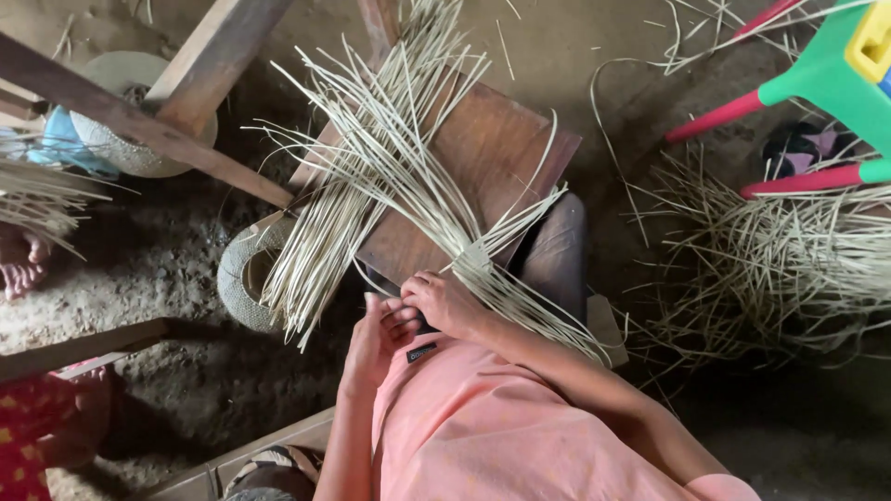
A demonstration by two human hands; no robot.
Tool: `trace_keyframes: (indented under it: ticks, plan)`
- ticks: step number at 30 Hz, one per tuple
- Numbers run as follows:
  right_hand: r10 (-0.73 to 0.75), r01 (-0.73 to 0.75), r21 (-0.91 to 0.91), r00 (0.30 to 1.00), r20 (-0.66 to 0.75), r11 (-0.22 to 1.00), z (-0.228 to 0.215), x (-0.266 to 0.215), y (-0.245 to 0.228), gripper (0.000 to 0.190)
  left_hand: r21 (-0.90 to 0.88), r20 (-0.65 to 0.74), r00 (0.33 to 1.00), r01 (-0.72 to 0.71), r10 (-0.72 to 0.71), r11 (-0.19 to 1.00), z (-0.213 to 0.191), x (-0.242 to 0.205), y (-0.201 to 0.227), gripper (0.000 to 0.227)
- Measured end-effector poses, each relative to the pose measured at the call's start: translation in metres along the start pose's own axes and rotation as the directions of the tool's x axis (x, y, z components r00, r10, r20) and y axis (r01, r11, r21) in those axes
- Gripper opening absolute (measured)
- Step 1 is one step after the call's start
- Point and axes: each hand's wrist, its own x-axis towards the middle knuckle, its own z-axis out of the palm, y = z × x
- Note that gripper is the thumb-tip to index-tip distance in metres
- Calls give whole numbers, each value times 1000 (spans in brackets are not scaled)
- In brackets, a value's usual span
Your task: The person is weaving thin straw or palm leaf strips together to create a mat or craft item.
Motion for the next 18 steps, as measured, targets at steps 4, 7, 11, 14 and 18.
trace_keyframes:
  ticks: [4,7,11,14,18]
  plan:
    - [55,-57,141,998,18,988,-19,-6,-21,16,-108,122,988,-85,98,990,-4,6,1,46]
    - [103,-101,317,995,10,943,-38,-5,-36,11,-164,156,973,-144,170,976,-4,7,7,36]
    - [200,-170,356,979,-49,919,-37,-8,-37,12,-5,170,955,-248,245,969,-3,24,-10,29]
    - [164,-146,241,985,-57,959,-30,-8,-35,12,338,170,923,-384,345,859,-6,63,-45,31]
    - [108,-97,146,992,-69,984,-19,-8,-26,12,291,230,857,-512,461,808,3,95,-77,21]
